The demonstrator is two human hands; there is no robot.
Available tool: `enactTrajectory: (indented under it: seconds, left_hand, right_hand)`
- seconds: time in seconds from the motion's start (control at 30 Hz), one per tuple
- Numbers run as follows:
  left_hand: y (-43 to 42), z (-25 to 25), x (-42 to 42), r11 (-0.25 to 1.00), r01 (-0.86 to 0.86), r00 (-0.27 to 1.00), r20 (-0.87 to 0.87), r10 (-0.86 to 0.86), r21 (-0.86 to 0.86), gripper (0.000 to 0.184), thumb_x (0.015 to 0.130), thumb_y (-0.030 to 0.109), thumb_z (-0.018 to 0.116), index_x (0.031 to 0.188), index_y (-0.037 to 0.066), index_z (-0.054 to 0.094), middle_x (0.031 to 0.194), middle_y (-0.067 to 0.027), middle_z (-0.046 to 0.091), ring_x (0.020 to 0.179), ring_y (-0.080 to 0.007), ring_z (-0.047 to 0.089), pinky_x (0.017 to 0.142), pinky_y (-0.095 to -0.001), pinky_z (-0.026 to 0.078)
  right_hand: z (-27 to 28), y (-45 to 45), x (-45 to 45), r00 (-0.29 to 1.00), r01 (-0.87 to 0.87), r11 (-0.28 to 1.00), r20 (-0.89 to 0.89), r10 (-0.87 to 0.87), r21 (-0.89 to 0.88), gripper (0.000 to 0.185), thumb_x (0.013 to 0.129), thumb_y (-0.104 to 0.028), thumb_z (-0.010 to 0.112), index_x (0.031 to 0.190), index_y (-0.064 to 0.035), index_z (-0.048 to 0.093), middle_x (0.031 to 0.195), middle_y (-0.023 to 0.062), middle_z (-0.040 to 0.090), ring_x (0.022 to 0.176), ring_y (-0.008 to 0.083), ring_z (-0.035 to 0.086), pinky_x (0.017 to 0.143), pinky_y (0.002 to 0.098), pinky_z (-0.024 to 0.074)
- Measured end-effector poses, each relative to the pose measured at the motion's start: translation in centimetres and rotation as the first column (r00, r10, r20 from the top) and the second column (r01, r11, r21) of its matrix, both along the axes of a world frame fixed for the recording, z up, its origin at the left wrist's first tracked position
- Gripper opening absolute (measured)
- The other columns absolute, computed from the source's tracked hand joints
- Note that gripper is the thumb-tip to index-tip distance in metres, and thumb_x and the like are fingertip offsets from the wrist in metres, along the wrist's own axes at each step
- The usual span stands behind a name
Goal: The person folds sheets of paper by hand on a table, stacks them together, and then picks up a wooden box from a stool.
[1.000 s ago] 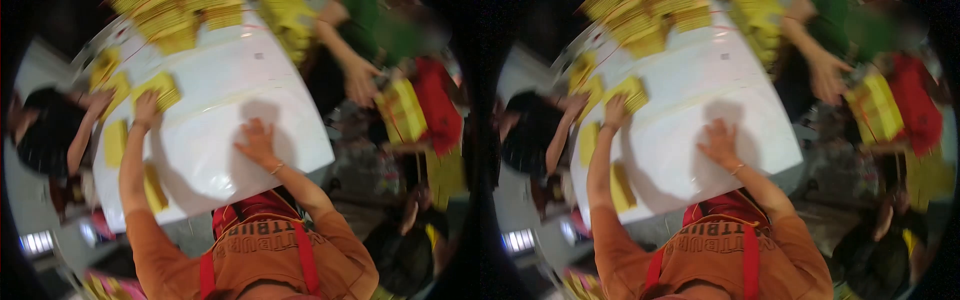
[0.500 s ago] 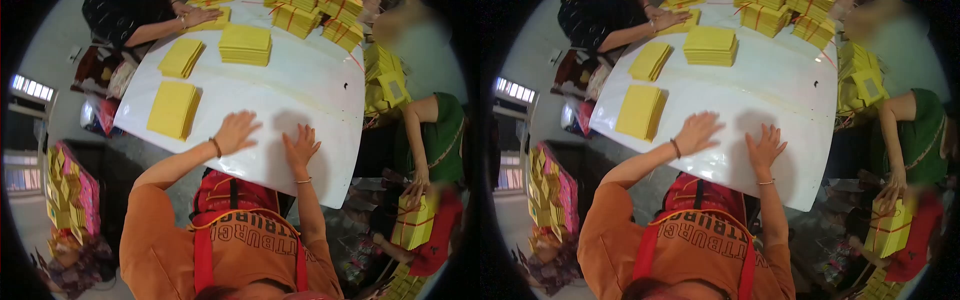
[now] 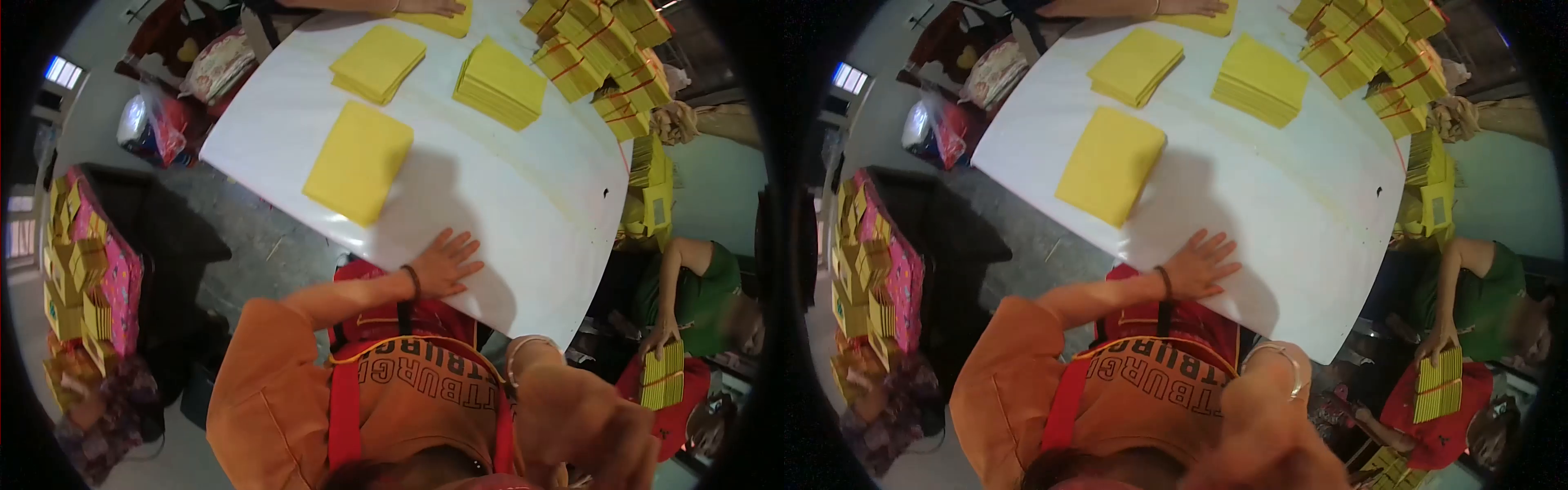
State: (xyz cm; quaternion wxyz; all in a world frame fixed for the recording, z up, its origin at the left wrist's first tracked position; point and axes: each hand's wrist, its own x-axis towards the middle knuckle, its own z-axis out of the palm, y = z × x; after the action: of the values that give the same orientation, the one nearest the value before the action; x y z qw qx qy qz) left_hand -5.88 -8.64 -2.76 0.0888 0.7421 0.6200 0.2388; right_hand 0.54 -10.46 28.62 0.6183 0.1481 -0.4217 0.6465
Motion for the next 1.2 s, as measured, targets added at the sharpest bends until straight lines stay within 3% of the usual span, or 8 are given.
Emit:
enactTrajectory:
  seconds: [0.23,0.5,0.63,0.73,0.9,0.97,1.07,1.2]
  left_hand:
    - [-0.2,-0.1,-0.4,0.997,0.013,0.996,0.092,-0.020,0.075,0.052,0.078,0.039,0.058,0.123,0.015,0.048,0.136,-0.0160,0.033,0.130,-0.0356,0.022,0.105,-0.0548,0.014]
    - [-1.3,0.8,-1.5,0.971,0.062,0.968,0.224,-0.115,0.232,0.032,0.077,0.019,0.057,0.107,0.007,0.057,0.121,-0.0152,0.046,0.115,-0.0320,0.040,0.094,-0.0461,0.032]
    - [-6.8,6.2,-7.0,0.840,0.510,0.789,0.286,-0.543,0.188,0.033,0.076,0.013,0.058,0.108,0.006,0.056,0.104,-0.0104,0.058,0.095,-0.0249,0.056,0.081,-0.0365,0.043]
    - [-11.3,11.3,-13.4,0.897,0.271,0.873,0.302,-0.382,0.350,0.039,0.068,0.006,0.065,0.107,0.005,0.059,0.102,-0.0125,0.060,0.088,-0.0266,0.059,0.072,-0.0366,0.046]
    - [-17.2,5.6,-25.4,0.954,-0.202,0.963,0.222,0.153,0.219,0.036,0.078,0.007,0.058,0.114,0.004,0.054,0.112,-0.0198,0.055,0.103,-0.0347,0.052,0.086,-0.0401,0.042]
    - [-16.8,0.2,-29.9,0.777,-0.619,0.785,0.099,0.611,0.117,0.042,0.087,0.020,0.052,0.126,0.007,0.046,0.130,-0.0192,0.043,0.120,-0.0344,0.040,0.098,-0.0433,0.031]
    - [-14.8,-1.9,-30.7,0.715,-0.699,0.643,-0.413,0.645,0.029,0.047,0.091,0.031,0.045,0.133,0.011,0.039,0.139,-0.0175,0.032,0.127,-0.0335,0.030,0.103,-0.0466,0.023]
    - [-15.1,-1.6,-31.7,0.796,-0.602,0.733,-0.352,0.582,0.065,0.047,0.092,0.037,0.042,0.130,0.010,0.043,0.137,-0.0200,0.036,0.125,-0.0362,0.033,0.101,-0.0483,0.026]
  right_hand:
    - [-3.9,3.0,-4.6,0.751,-0.264,0.564,0.534,-0.388,0.782,0.017,0.074,-0.012,0.063,0.089,-0.0065,0.058,0.090,0.0079,0.058,0.087,0.0215,0.054,0.073,0.0326,0.0431]
    - [-20.4,8.0,0.2,0.084,0.210,0.780,0.784,-0.616,0.590,0.020,0.076,-0.006,0.062,0.096,-0.0012,0.058,0.096,0.0119,0.059,0.086,0.0258,0.056,0.077,0.0316,0.0451]
    - [-25.2,6.5,7.1,-0.504,0.307,0.599,0.660,-0.557,0.740,0.039,0.075,-0.022,0.065,0.108,-0.0051,0.056,0.103,0.0153,0.057,0.097,0.0324,0.053,0.083,0.0384,0.0421]
    - [-31.7,4.8,9.9,-0.769,0.308,0.476,0.510,-0.385,0.824,0.050,0.079,-0.036,0.058,0.120,-0.0089,0.048,0.125,0.0146,0.044,0.121,0.0312,0.036,0.098,0.0545,0.0227]
    - [-31.6,4.3,8.9,-0.749,0.403,0.405,0.550,-0.369,0.821,0.048,0.082,-0.037,0.056,0.121,-0.0106,0.048,0.129,0.0146,0.041,0.125,0.0312,0.031,0.102,0.0541,0.0186]
    - [-31.7,4.3,8.7,-0.743,0.418,0.389,0.555,-0.375,0.821,0.048,0.082,-0.038,0.056,0.121,-0.0107,0.049,0.129,0.0142,0.041,0.125,0.0311,0.032,0.102,0.0534,0.0191]
    - [-32.6,4.5,9.8,-0.745,0.351,0.383,0.502,-0.439,0.855,0.051,0.080,-0.040,0.059,0.121,-0.0113,0.049,0.129,0.0155,0.042,0.123,0.0333,0.035,0.102,0.0511,0.0217]
    - [-33.2,4.1,10.1,-0.714,0.361,0.483,0.570,-0.407,0.798,0.053,0.084,-0.040,0.053,0.128,-0.0108,0.042,0.136,0.0158,0.035,0.128,0.0344,0.029,0.104,0.0536,0.0185]
